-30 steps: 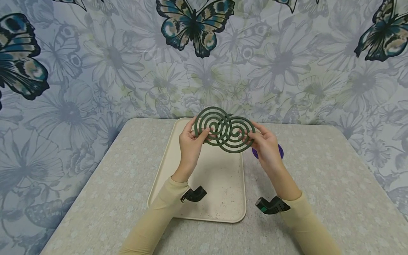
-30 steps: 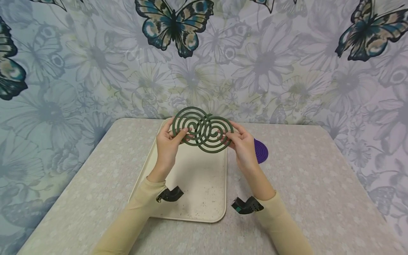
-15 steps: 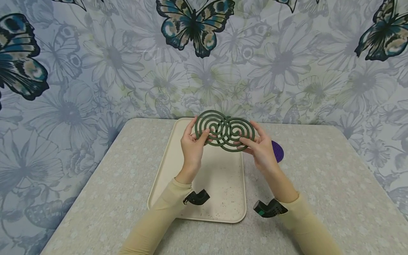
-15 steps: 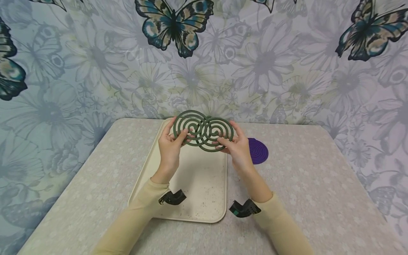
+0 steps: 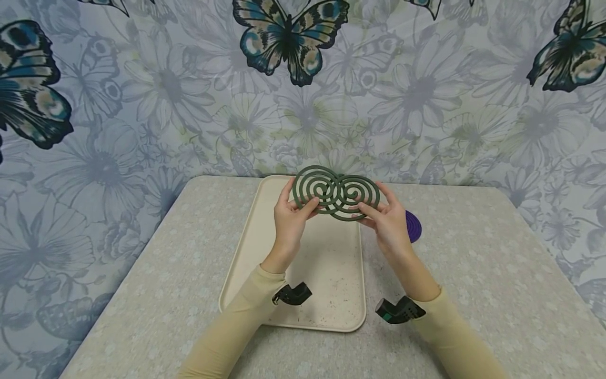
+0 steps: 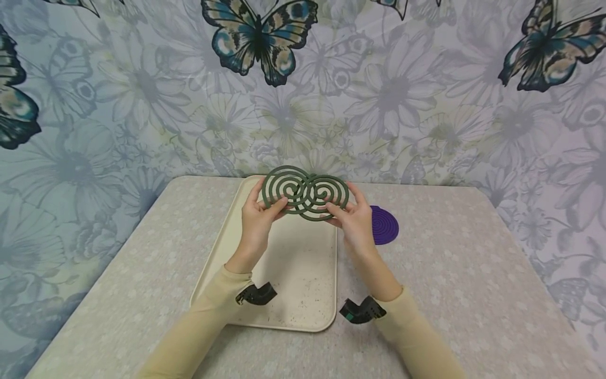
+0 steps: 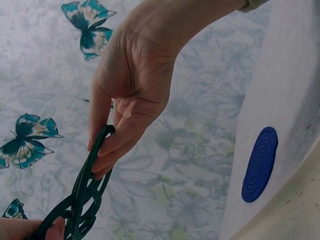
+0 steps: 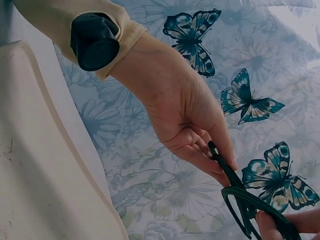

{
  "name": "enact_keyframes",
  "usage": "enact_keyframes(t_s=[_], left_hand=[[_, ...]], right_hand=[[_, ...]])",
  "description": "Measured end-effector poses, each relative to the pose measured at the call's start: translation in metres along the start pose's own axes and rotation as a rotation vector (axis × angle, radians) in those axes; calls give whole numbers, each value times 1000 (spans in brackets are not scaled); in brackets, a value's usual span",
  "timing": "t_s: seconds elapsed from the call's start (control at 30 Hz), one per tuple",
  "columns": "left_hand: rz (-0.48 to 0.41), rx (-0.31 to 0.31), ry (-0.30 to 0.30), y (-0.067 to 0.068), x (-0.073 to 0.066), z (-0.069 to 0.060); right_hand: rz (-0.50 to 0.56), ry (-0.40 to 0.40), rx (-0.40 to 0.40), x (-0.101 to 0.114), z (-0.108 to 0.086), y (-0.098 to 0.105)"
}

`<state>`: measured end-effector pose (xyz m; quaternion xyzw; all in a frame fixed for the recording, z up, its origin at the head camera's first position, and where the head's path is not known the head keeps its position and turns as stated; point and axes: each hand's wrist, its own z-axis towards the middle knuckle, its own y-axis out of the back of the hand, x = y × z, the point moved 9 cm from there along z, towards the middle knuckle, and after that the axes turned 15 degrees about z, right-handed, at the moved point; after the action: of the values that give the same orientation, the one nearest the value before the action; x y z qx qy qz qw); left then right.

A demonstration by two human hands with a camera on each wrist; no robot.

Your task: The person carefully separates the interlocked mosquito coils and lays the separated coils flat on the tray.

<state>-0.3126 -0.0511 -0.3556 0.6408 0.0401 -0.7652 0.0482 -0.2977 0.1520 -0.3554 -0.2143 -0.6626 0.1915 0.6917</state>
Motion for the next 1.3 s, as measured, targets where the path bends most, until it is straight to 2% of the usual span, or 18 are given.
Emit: enact_keyframes(t_s=[0.17, 0.47, 0.7, 0.9, 1.13, 1.3], left_hand=[[-5, 0, -9, 1, -1, 1], [-17, 42, 31, 1, -1, 4], [-7, 92, 54, 0, -1, 5], [2, 134, 45, -2, -2, 6], [-22, 179, 55, -5, -4, 6], [-48, 207, 63, -8, -5, 4]], right_hand=[[36, -26, 35, 2, 3, 0], [61, -65, 85, 4, 4, -2], [13, -78, 57, 8, 4, 2], [0, -83, 46, 12, 5, 5], [51, -73, 42, 16, 6, 6], [62, -50, 8, 20, 6, 11]])
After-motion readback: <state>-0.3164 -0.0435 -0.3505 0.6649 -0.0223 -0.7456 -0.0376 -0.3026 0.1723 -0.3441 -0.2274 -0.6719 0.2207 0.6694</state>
